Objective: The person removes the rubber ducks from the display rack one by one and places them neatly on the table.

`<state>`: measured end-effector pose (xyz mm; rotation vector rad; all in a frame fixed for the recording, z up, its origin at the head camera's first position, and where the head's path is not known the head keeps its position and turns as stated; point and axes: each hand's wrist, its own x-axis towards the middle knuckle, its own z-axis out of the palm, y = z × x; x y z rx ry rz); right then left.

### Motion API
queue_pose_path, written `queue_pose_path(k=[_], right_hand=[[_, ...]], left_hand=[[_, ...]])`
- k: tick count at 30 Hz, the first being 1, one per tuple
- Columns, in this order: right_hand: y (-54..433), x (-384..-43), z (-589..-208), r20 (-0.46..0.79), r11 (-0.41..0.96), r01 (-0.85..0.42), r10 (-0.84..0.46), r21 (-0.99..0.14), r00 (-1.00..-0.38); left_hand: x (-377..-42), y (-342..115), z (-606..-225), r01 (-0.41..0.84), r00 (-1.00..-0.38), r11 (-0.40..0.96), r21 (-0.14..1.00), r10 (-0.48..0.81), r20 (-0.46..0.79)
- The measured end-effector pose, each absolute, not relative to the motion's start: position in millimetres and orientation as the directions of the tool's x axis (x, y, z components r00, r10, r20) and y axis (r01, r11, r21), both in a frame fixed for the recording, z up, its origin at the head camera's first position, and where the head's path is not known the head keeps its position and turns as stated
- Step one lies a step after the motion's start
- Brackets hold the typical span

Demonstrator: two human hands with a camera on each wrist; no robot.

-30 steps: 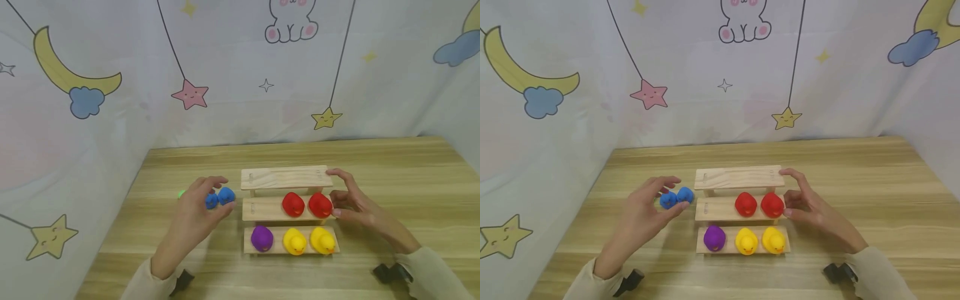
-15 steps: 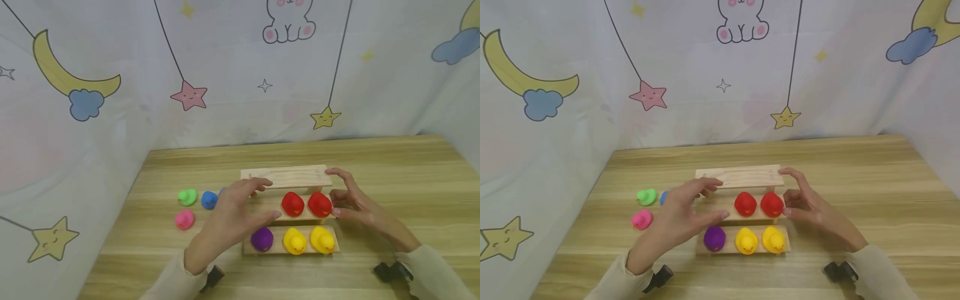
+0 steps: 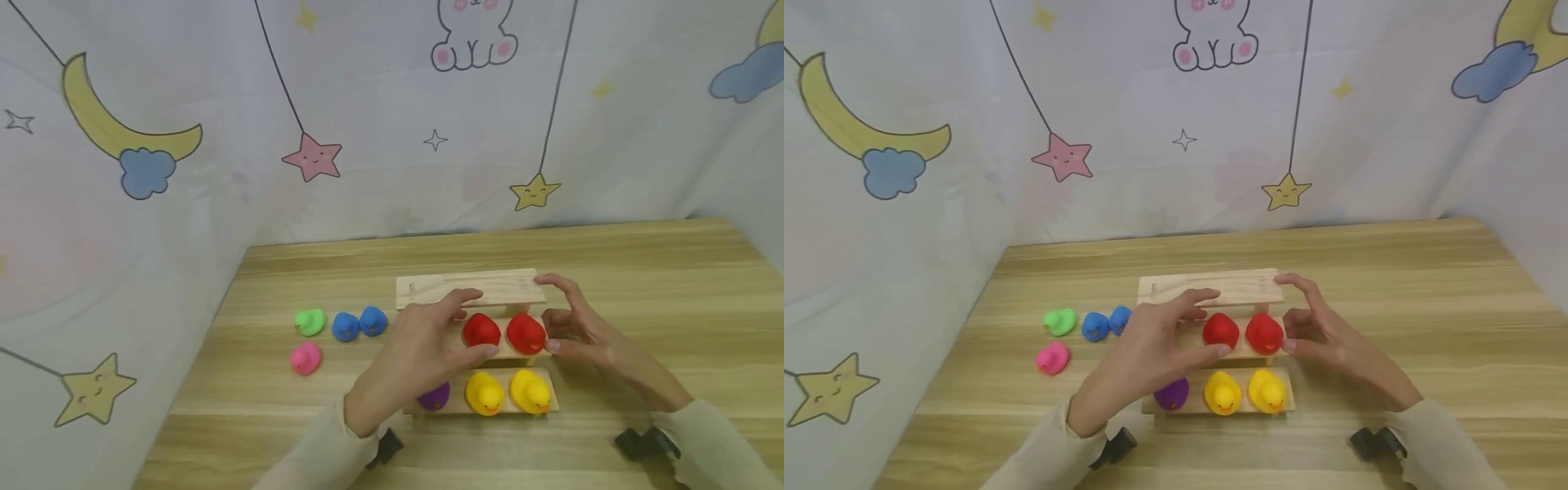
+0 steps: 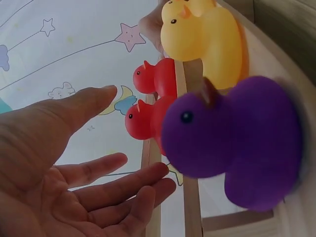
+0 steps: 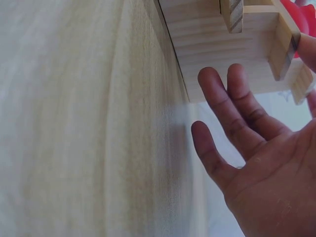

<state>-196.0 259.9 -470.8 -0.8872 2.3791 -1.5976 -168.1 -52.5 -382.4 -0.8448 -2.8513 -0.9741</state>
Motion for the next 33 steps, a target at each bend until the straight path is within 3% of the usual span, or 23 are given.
queue_pose_path(k=[21, 33], right_hand=[[266, -197, -472, 0.203, 0.218, -0.379, -0.559, -0.9, -0.804], [261, -201, -474, 0.259, 0.157, -0.423, -0.59, -0.892, -0.765]], left_hand=[[-172, -37, -393, 0.518, -0.833, 0.612, 0.598, 0.518, 0.192], [-161, -59, -377, 0.546, -0.821, 0.589, 0.595, 0.516, 0.243]])
